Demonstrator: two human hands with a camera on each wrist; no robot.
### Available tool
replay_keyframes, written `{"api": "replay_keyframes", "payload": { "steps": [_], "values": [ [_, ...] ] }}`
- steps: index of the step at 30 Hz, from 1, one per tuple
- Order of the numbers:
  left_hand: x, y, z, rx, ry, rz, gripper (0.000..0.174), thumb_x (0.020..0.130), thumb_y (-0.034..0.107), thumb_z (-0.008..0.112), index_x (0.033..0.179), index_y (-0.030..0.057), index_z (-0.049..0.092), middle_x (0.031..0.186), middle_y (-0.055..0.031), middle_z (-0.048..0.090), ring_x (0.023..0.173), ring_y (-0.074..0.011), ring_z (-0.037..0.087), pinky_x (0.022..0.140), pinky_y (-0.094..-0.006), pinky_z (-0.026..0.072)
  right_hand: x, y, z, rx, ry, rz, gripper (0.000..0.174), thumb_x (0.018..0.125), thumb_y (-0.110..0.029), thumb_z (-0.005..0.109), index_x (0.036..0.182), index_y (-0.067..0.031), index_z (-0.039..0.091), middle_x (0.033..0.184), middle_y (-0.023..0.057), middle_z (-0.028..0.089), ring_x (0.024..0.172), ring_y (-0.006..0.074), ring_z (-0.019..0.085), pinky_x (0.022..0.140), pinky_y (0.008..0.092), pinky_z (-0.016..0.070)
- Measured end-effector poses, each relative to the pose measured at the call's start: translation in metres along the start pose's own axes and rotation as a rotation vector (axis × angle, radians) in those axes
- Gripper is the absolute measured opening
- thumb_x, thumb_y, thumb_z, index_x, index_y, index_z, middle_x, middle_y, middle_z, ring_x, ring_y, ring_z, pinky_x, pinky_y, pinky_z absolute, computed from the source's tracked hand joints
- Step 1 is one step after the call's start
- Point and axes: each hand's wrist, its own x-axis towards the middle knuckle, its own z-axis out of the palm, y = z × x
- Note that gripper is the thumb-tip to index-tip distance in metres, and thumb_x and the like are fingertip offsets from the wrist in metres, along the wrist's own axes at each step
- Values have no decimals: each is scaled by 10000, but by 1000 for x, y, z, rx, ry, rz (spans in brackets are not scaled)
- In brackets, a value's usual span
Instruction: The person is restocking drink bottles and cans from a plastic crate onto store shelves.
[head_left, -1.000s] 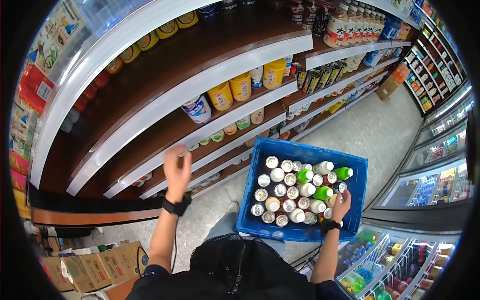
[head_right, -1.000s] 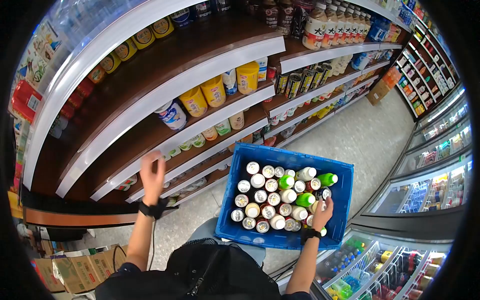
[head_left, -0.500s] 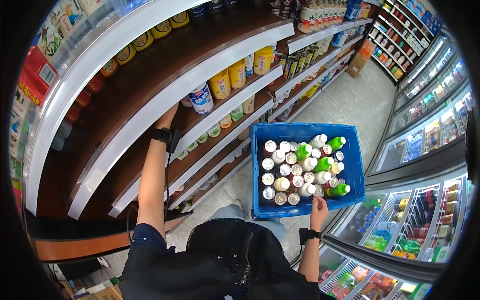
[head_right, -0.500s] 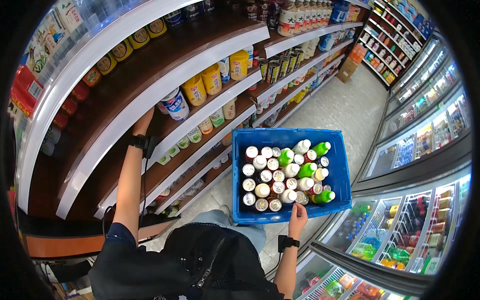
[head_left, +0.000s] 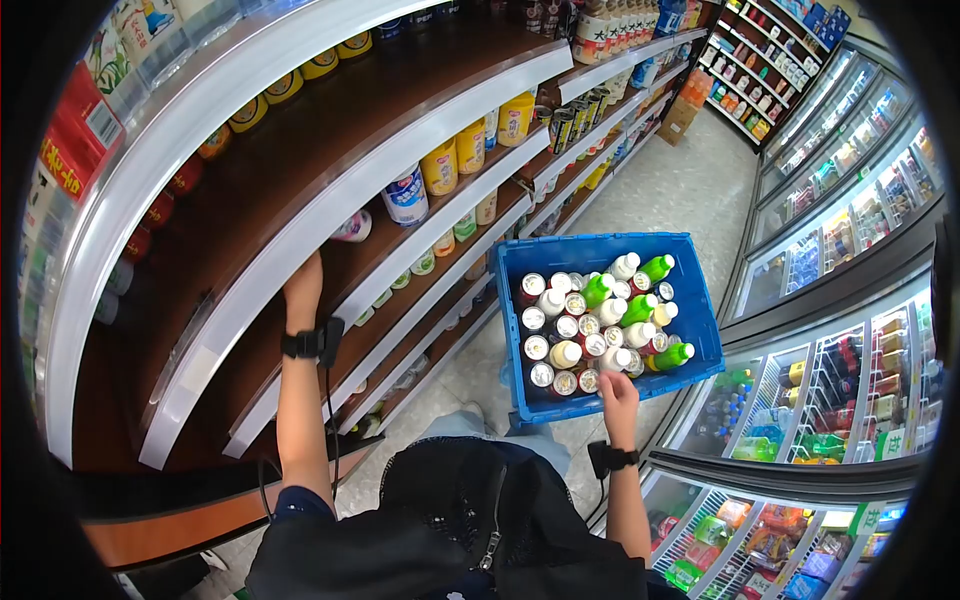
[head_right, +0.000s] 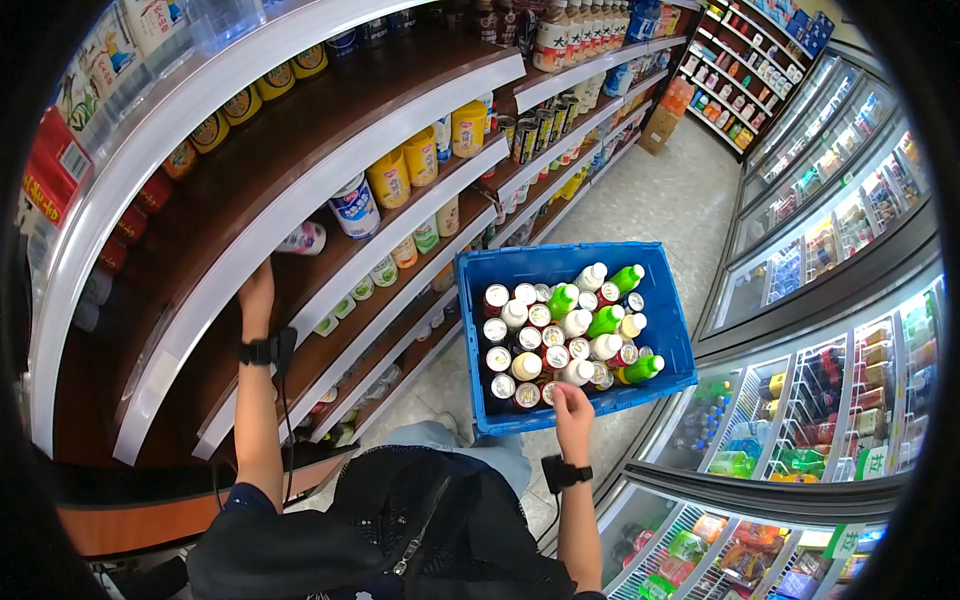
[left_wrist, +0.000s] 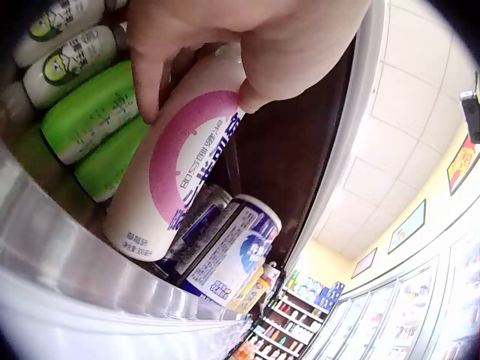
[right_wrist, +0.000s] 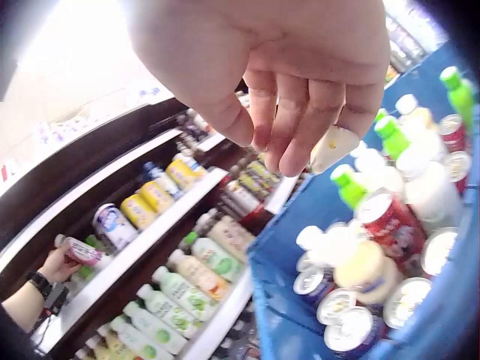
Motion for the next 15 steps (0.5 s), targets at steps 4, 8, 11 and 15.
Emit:
{"api": "replay_keyframes", "payload": {
  "steps": [4,8,11,15],
  "values": [
    [-23,28,-42,-239,49,-40,242,945,98,613,1126,-63,618,1114,-161,656,1044,-248,619,959,-343,454,38,-110,59,-121,-285,-275,173,900,-104,660,1038,0,665,901,68,686,833,133,634,762,279,499],
    [-99,-2,-53,-420,184,-105,478,927,45,628,1333,-30,388,1288,-156,512,1160,-227,528,1002,-346,420,74,-164,183,-195,-353,-790,221,867,-136,671,1049,-14,644,1012,146,660,957,296,627,857,358,494],
    [-154,15,-65,-235,279,-54,666,911,9,632,1412,26,193,1376,-166,394,1234,-244,463,1052,-374,381,102,-196,263,-257,-298,-1068,321,820,-214,699,1070,-24,630,1119,173,621,1076,349,572,920,417,473],
    [-212,79,-102,-409,256,-251,667,930,-19,561,1466,21,167,1410,-182,368,1281,-263,424,1097,-407,334,106,-245,294,-489,-307,-1201,483,766,-335,741,1135,-45,627,1175,179,614,1113,364,564,908,438,486]
  ]
}}
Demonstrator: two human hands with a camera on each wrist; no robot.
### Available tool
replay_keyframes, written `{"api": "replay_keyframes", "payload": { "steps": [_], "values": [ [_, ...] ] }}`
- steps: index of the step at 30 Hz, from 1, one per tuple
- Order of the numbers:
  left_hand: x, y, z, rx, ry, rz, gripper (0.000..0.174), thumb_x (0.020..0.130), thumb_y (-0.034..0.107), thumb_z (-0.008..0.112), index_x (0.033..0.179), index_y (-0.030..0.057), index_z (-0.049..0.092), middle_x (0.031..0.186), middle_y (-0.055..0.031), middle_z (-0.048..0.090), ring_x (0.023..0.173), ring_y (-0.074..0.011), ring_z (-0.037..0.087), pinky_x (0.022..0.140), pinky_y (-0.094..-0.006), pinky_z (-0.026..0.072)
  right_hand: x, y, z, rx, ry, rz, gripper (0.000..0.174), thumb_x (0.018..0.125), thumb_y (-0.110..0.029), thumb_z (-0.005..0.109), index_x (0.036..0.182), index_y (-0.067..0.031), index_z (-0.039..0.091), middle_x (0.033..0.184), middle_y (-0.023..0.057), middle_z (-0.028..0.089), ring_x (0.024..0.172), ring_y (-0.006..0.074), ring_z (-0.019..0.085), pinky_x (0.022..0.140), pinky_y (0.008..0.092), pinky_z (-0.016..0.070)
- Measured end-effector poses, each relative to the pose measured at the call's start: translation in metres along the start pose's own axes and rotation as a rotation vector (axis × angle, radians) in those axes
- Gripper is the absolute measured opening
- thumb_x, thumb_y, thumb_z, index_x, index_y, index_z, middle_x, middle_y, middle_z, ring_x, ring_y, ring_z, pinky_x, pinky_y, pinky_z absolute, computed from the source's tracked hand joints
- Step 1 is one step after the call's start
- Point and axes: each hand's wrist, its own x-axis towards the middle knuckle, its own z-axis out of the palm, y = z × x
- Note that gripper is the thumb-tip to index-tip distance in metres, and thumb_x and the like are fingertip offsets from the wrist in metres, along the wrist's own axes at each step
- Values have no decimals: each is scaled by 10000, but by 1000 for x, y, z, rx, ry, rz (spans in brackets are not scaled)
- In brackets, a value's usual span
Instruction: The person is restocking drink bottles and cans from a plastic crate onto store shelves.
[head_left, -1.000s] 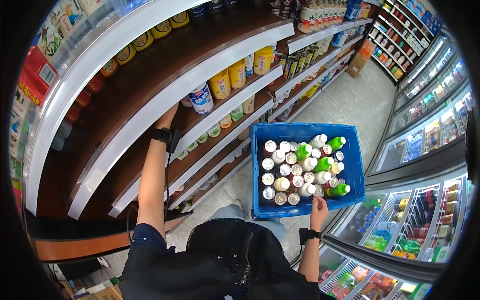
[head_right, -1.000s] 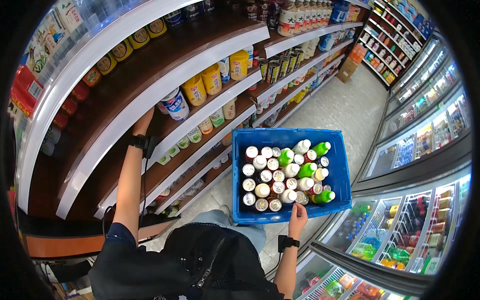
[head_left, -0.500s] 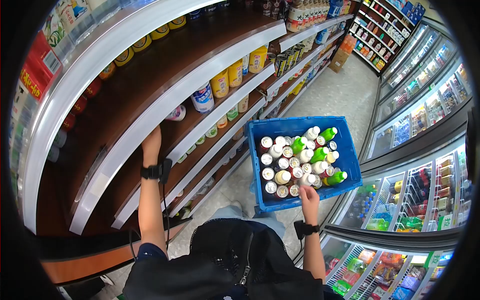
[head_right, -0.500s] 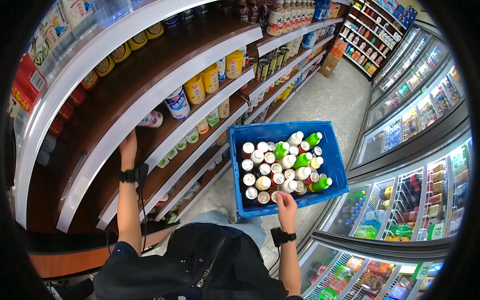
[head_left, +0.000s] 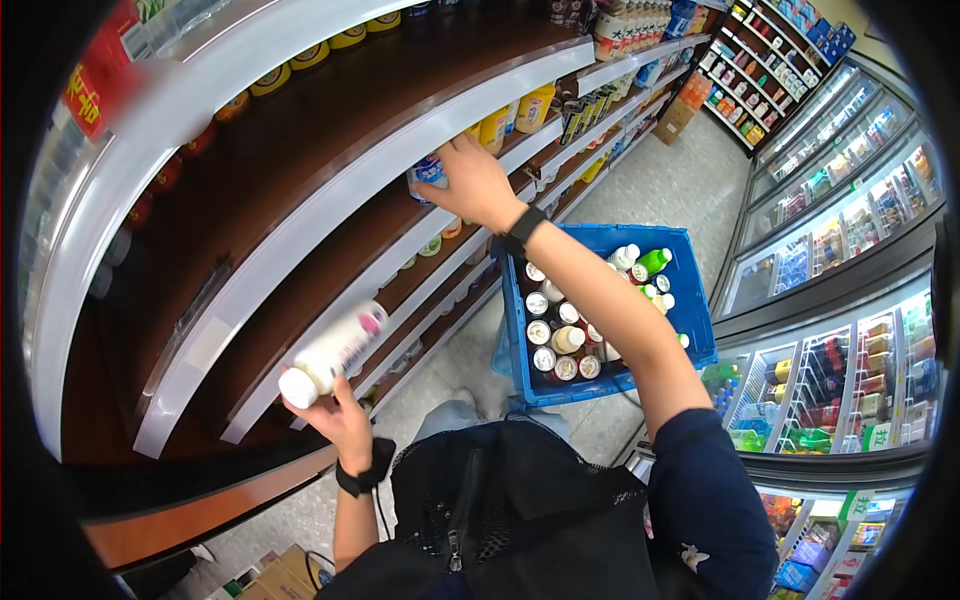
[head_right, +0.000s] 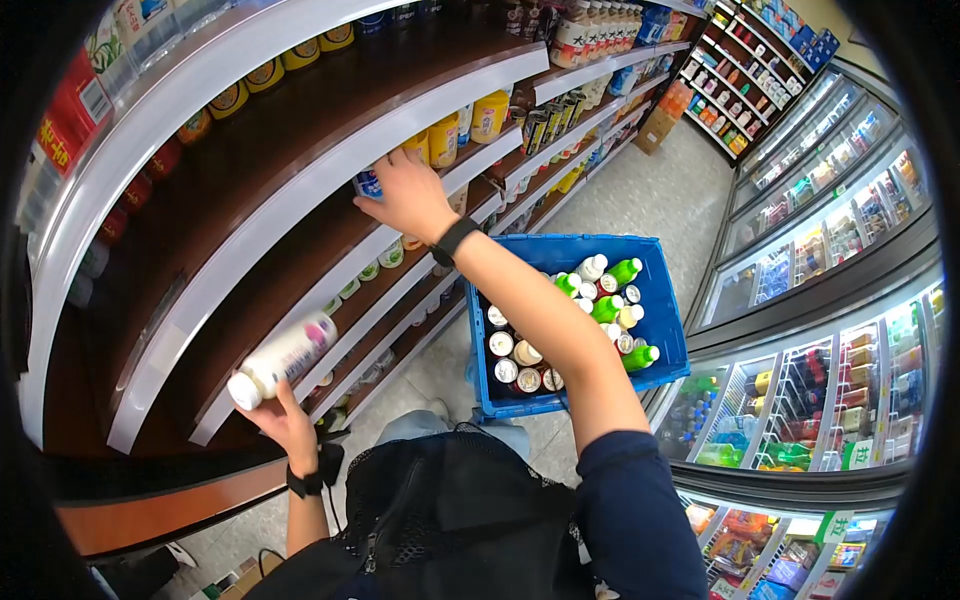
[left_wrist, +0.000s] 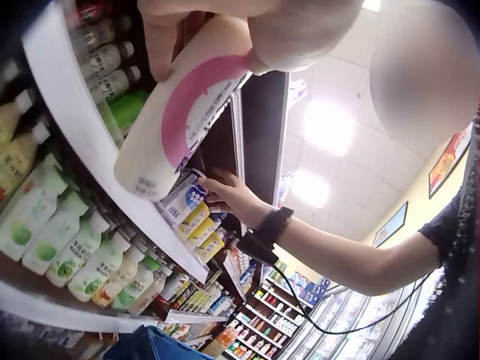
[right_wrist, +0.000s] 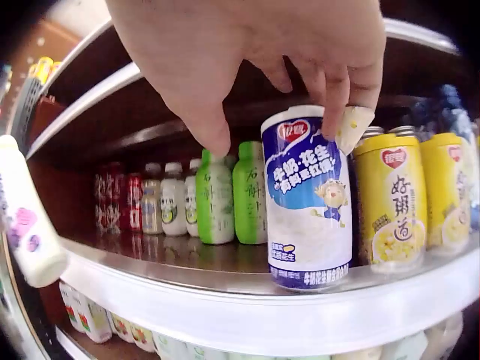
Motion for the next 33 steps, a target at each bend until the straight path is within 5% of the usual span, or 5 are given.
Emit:
{"api": "replay_keyframes", "payload": {
  "steps": [6,12,24,28,33],
  "values": [
    [-58,-26,-27,130,-347,-353,800,884,49,648,1518,55,160,1448,-189,334,1293,-295,431,963,-385,483,24,7,25,-156,-266,31,542,705,-449,759,1118,-110,670,1107,157,666,974,364,636,823,434,524],
    [-58,-37,-19,300,-736,-147,678,844,103,719,1402,9,345,1312,-240,474,1196,-374,520,938,-417,484,30,28,24,-96,-401,125,536,709,-410,756,1117,-75,660,1103,182,653,949,386,640,801,433,536],
    [-69,-14,98,178,-1081,103,580,802,122,741,1269,38,408,1258,-194,556,1071,-409,597,863,-431,509,-93,31,-67,313,125,70,737,642,-259,851,1229,-21,473,1145,187,566,1019,350,605,865,404,511],
    [-78,-10,137,210,-1194,35,576,807,144,733,1276,57,412,1217,-179,582,1065,-388,607,847,-425,517,-160,54,-131,594,67,416,721,652,-230,882,1224,-16,498,1127,130,632,1029,225,630,895,339,502],
    [-102,-75,159,260,-1313,78,571,812,159,723,1281,56,413,1201,-181,583,1075,-377,602,838,-423,519,-266,93,-159,400,76,677,751,651,-161,876,1272,-27,475,1100,99,620,1035,181,608,908,321,497]
  ]
}}
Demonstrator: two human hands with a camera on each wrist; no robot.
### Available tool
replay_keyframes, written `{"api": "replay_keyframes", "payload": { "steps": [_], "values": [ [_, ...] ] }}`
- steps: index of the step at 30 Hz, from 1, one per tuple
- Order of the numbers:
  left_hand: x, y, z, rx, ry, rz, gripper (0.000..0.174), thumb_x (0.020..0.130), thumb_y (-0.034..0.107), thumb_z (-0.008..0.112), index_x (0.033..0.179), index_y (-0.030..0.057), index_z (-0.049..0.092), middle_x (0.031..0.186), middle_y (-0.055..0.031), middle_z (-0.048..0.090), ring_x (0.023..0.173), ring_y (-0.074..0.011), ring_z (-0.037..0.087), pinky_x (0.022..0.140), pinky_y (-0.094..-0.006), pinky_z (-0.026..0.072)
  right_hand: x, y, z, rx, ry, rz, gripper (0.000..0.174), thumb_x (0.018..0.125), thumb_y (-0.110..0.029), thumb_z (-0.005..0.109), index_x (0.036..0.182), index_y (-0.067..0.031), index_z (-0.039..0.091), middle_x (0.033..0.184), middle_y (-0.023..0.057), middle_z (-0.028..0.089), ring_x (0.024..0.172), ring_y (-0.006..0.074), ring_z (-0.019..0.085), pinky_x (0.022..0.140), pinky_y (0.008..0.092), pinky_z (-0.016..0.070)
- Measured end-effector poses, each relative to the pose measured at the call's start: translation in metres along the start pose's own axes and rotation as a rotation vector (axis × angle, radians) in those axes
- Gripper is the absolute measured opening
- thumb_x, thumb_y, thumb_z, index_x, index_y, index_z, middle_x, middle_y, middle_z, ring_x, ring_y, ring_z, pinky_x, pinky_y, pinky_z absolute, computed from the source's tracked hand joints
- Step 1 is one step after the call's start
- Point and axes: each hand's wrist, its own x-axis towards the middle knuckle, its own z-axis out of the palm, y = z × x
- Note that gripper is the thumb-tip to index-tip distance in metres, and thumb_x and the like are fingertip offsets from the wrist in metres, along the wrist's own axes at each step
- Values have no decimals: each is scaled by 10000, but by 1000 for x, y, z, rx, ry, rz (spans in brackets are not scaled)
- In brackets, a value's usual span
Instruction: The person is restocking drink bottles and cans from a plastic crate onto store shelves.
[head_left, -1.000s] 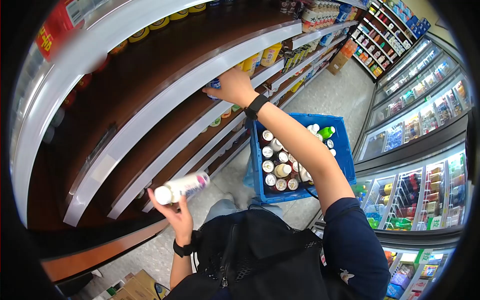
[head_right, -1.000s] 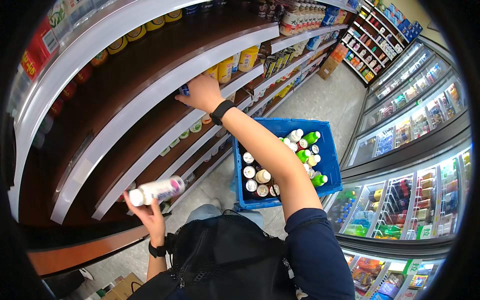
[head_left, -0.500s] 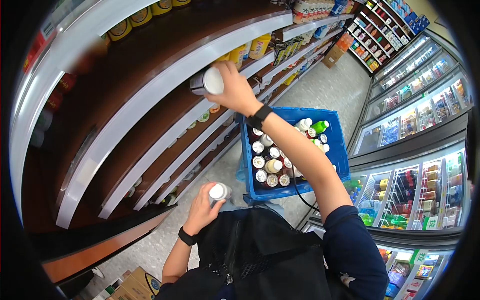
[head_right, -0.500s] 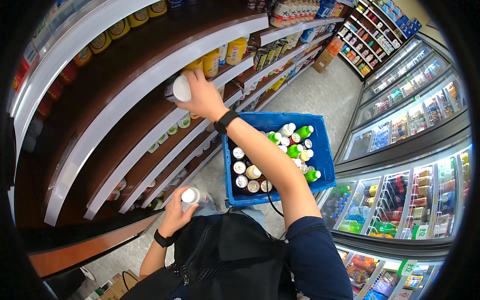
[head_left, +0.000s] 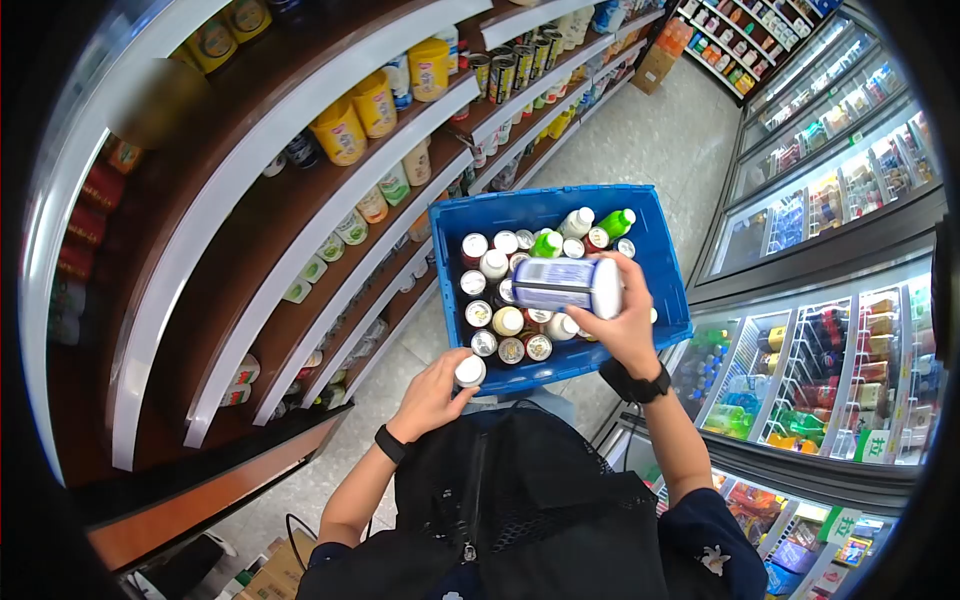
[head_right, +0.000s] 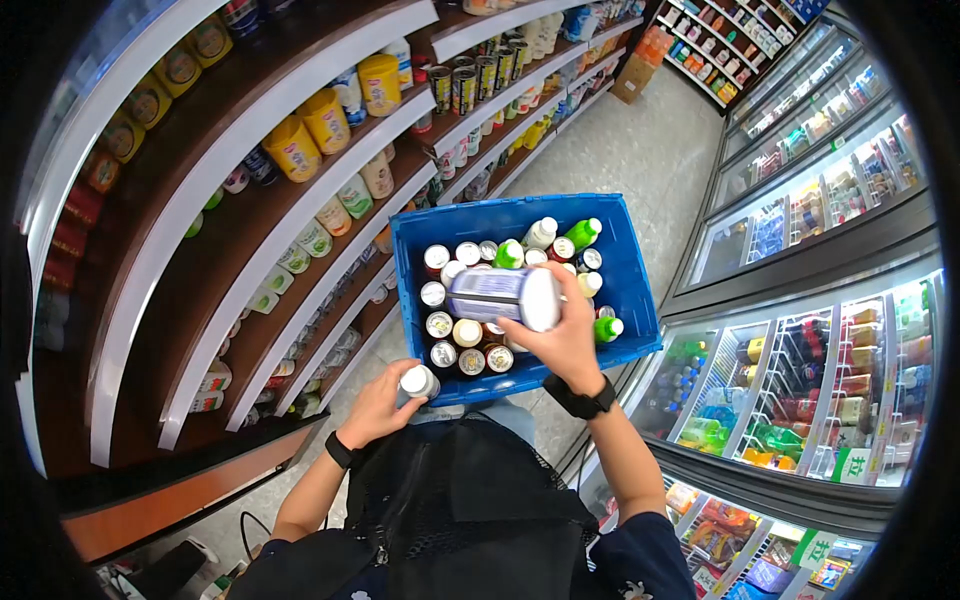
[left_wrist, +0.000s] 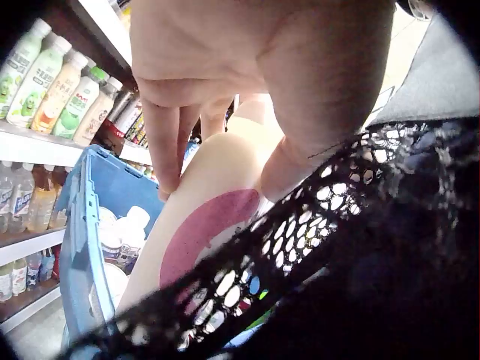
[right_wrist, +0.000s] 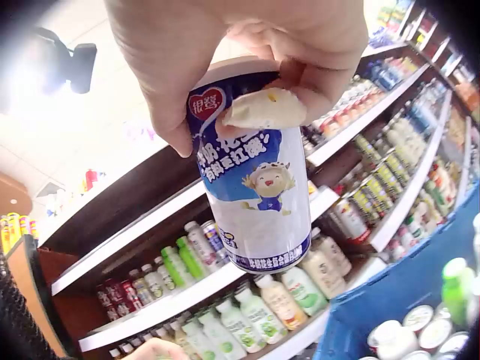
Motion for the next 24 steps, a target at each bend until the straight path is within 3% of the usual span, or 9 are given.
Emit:
{"api": "replay_keyframes", "payload": {
  "steps": [7,12,14,23,24],
  "values": [
    [48,66,35,192,-112,-14,563,776,126,726,1260,62,445,1210,-150,529,1028,-373,599,804,-445,521,-50,45,-126,123,226,279,724,659,-103,861,1266,-4,479,1164,110,592,1041,178,606,899,315,502],
    [53,68,57,302,-181,-51,547,759,112,730,1238,67,468,1167,-137,517,1027,-370,590,790,-451,522,-73,79,-140,190,289,380,730,677,-99,857,1284,-2,462,1149,109,601,1030,182,615,886,318,515],
    [59,79,59,295,-183,-154,537,755,109,732,1223,68,472,1172,-133,513,1037,-375,585,798,-455,521,-75,85,-143,223,286,389,733,675,-101,859,1284,-2,462,1151,111,601,1026,181,617,883,317,516],
    [64,95,70,312,-161,-193,518,776,131,726,1216,65,463,1178,-134,512,1029,-382,588,792,-461,514,-62,104,-141,137,198,341,780,643,-180,887,1281,24,487,1123,122,628,1011,186,615,891,324,504],
    [65,99,73,312,-153,-195,518,776,131,726,1216,65,463,1178,-134,512,1029,-382,588,792,-461,514,-62,107,-143,120,153,351,777,653,-136,874,1303,10,474,1168,107,585,1059,177,590,921,319,487]
  ]
}}
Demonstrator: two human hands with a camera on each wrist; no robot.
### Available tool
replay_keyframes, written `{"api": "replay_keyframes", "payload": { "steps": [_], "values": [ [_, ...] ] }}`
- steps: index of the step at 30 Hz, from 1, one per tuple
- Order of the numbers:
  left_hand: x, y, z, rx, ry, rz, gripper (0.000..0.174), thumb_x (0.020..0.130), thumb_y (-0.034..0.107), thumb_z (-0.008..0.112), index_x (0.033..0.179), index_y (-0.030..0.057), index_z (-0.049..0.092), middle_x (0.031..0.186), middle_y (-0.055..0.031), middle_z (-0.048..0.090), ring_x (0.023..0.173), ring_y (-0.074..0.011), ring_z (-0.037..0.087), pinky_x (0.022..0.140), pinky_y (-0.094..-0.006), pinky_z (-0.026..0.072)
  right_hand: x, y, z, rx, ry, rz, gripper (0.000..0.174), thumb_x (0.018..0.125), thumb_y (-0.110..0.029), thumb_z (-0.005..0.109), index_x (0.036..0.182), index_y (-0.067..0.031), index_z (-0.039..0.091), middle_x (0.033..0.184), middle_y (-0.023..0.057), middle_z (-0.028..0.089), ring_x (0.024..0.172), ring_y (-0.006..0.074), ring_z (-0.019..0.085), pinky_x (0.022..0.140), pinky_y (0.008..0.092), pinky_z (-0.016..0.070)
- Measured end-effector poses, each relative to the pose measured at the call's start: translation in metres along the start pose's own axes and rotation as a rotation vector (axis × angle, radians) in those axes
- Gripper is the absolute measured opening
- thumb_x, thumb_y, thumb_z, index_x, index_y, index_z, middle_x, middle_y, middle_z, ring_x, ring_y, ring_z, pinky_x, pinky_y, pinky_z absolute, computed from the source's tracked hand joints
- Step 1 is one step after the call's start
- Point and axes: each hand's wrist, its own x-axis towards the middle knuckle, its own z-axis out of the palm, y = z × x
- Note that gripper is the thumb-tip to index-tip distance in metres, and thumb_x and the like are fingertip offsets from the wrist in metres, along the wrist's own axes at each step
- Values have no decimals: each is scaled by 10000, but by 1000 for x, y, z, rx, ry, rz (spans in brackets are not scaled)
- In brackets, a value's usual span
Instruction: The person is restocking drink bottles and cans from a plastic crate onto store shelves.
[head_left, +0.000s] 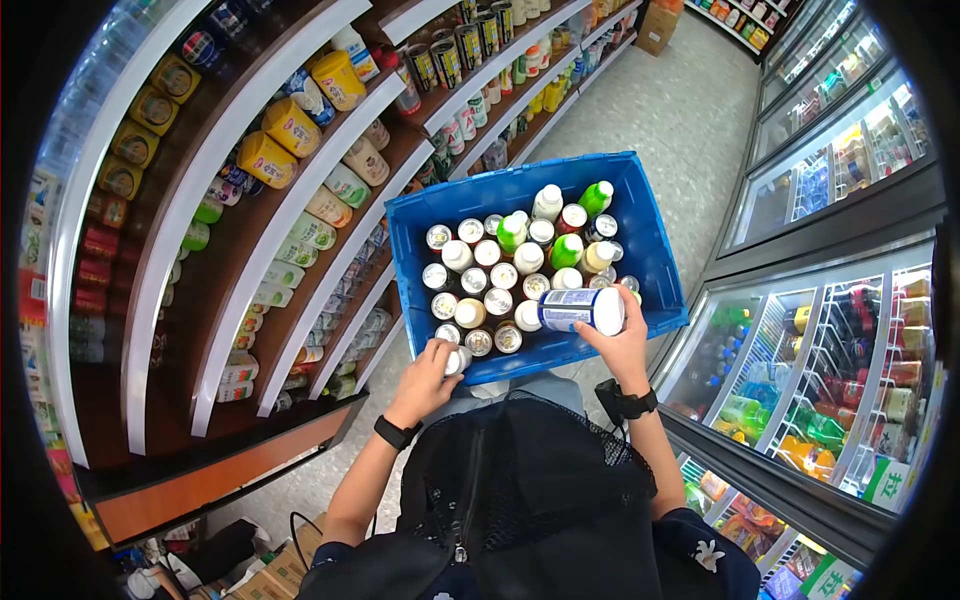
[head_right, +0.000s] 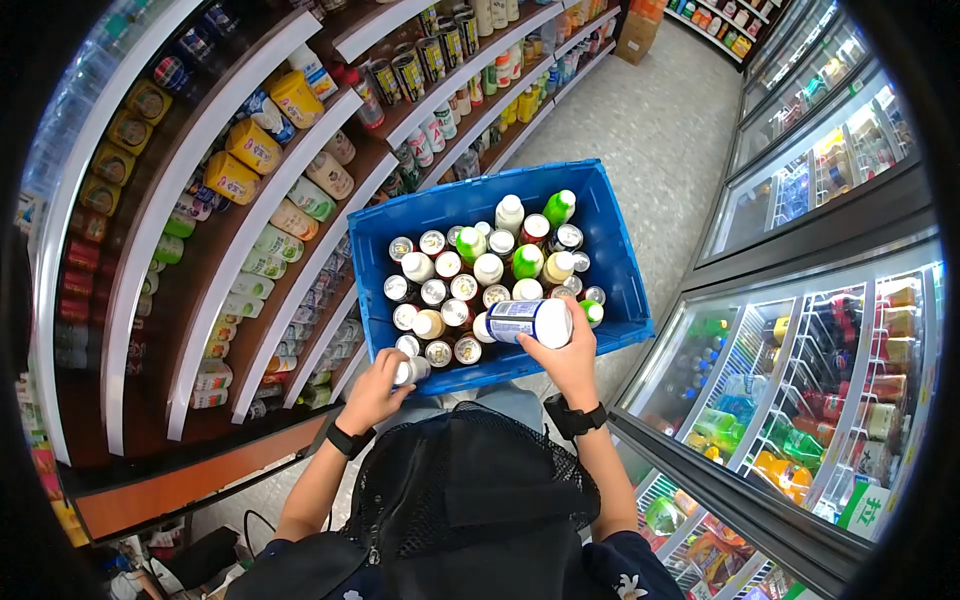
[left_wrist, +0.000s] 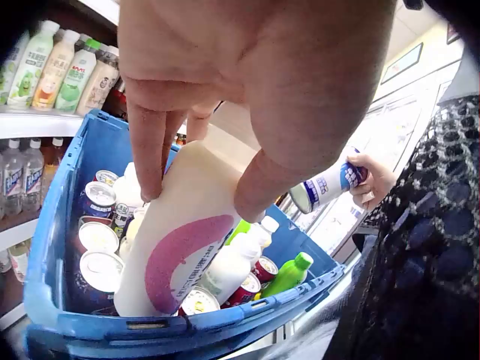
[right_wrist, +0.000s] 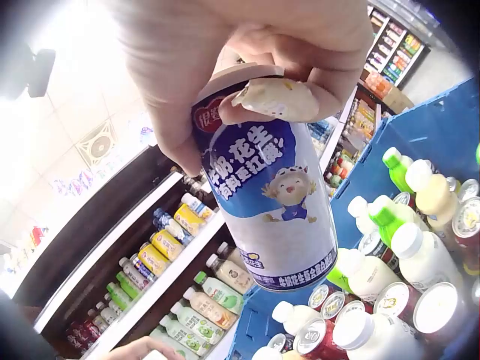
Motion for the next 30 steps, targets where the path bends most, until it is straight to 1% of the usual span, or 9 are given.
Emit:
{"api": "replay_keyframes", "payload": {
  "steps": [3,5,7,11,13,17,21,23,30],
  "values": [
    [5,13,5,-59,14,-33,493,793,149,720,1205,68,462,1184,-136,516,1023,-383,590,793,-456,514,3,4,-2,-64,-42,45,798,646,-164,882,1303,27,471,1174,115,592,1067,187,590,928,321,485],
    [12,18,17,-105,103,107,477,804,160,716,1197,70,460,1196,-138,517,1020,-384,591,797,-447,515,4,3,-4,-77,-53,39,813,640,-185,888,1298,44,469,1171,121,599,1069,191,592,931,323,484],
    [20,25,24,-128,99,112,465,804,163,718,1185,69,468,1203,-140,517,1023,-383,590,808,-441,515,6,4,-5,-63,-39,35,781,619,-210,895,1264,17,517,1149,132,641,1041,198,627,911,330,501],
    [45,40,36,-170,48,190,460,808,181,726,1175,68,473,1202,-135,519,1032,-369,587,792,-432,510,12,7,-13,-74,-27,15,772,624,-206,891,1262,16,517,1156,130,639,1052,198,624,916,331,498],
    [56,46,43,-186,-61,247,460,806,180,721,1180,80,473,1203,-125,516,1009,-365,594,770,-433,510,15,13,-16,-60,-15,30,763,630,-199,887,1261,16,516,1157,129,635,1048,197,621,918,330,495],
    [74,56,67,-97,-130,318,480,778,157,725,1187,104,481,1190,-94,537,974,-324,618,734,-431,521,13,19,-27,-57,53,59,761,633,-198,886,1261,18,515,1156,121,630,1047,192,614,920,323,490],
    [92,60,76,-53,-145,366,493,758,147,733,1187,117,491,1175,-74,553,968,-303,626,730,-420,529,8,31,-38,-21,105,100,765,645,-190,884,1274,18,501,1148,111,618,1044,186,602,922,320,484],
    [98,60,78,-9,-152,409,491,737,97,735,1173,115,510,1148,-62,555,982,-289,622,752,-413,528,6,35,-41,-2,117,119,766,650,-187,883,1278,17,497,1147,108,614,1044,184,599,921,320,484],
    [112,56,94,-30,-167,364,492,735,78,729,1171,105,502,1117,-76,553,1004,-294,609,752,-427,525,2,41,-48,-22,159,168,778,652,-189,885,1293,8,490,1154,119,616,1033,184,603,902,324,492]
  ]
}}
